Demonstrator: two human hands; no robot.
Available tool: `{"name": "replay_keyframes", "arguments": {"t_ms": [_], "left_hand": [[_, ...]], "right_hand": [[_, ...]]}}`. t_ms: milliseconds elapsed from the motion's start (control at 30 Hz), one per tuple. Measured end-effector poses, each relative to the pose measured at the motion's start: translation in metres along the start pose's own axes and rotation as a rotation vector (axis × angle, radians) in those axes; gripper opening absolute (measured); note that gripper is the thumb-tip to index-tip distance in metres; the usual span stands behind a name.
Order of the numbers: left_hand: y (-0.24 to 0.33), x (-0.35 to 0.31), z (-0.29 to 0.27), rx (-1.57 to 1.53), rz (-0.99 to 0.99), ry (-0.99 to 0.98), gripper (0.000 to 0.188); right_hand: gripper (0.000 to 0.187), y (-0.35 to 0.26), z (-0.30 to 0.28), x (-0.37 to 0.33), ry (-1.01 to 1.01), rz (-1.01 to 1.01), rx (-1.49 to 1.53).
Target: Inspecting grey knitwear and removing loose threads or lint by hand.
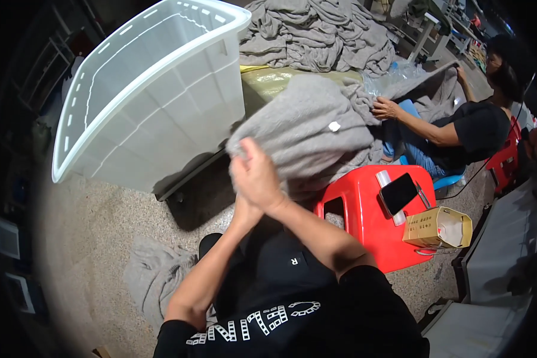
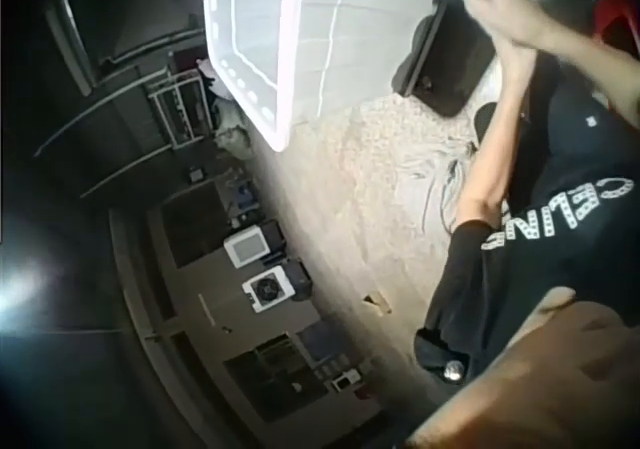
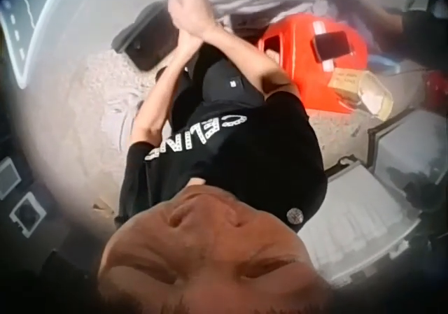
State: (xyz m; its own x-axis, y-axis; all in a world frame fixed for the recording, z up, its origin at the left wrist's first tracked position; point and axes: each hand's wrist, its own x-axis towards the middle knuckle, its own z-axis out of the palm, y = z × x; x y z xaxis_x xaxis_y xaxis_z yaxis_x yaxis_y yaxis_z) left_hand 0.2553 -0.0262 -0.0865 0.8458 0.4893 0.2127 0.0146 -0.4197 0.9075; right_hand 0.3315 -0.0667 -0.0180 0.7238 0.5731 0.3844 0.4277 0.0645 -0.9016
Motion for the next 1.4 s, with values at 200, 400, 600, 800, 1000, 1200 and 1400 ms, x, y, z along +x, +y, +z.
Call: {"name": "replay_keyframes", "arguments": {"t_ms": [200,400,600,800,1000,1200,1400], "left_hand": [[0.038,-0.003,-0.034,-0.305,-0.082,0.355,0.025],[0.098,-0.01,-0.101,-1.37,-0.379,0.412,0.023],[0.156,-0.036,-0.118,-1.279,0.017,0.404,0.022],[0.152,-0.081,-0.158,0.117,0.273,0.254,0.042],[0.03,-0.087,-0.094,0.414,-0.35,0.547,0.059],[-0.049,-0.061,-0.028,-0.016,0.057,0.419,0.021],[0.005,-0.087,-0.115,-0.874,-0.458,0.771,0.025]], "right_hand": [[0.05,-0.044,0.0,-0.029,-0.157,-0.3,0.248],[0.073,-0.057,-0.003,-0.075,-0.27,-0.46,-0.218],[0.069,-0.092,0.014,-0.056,-0.047,-0.752,-0.042],[0.03,-0.168,-0.025,-0.042,-0.419,-0.152,0.66],[0.025,-0.217,-0.028,-0.026,-0.67,0.07,1.041],[0.044,-0.233,-0.078,-0.009,-0.431,-0.552,0.762],[0.039,-0.234,-0.134,0.041,0.07,-0.36,0.782]]}}
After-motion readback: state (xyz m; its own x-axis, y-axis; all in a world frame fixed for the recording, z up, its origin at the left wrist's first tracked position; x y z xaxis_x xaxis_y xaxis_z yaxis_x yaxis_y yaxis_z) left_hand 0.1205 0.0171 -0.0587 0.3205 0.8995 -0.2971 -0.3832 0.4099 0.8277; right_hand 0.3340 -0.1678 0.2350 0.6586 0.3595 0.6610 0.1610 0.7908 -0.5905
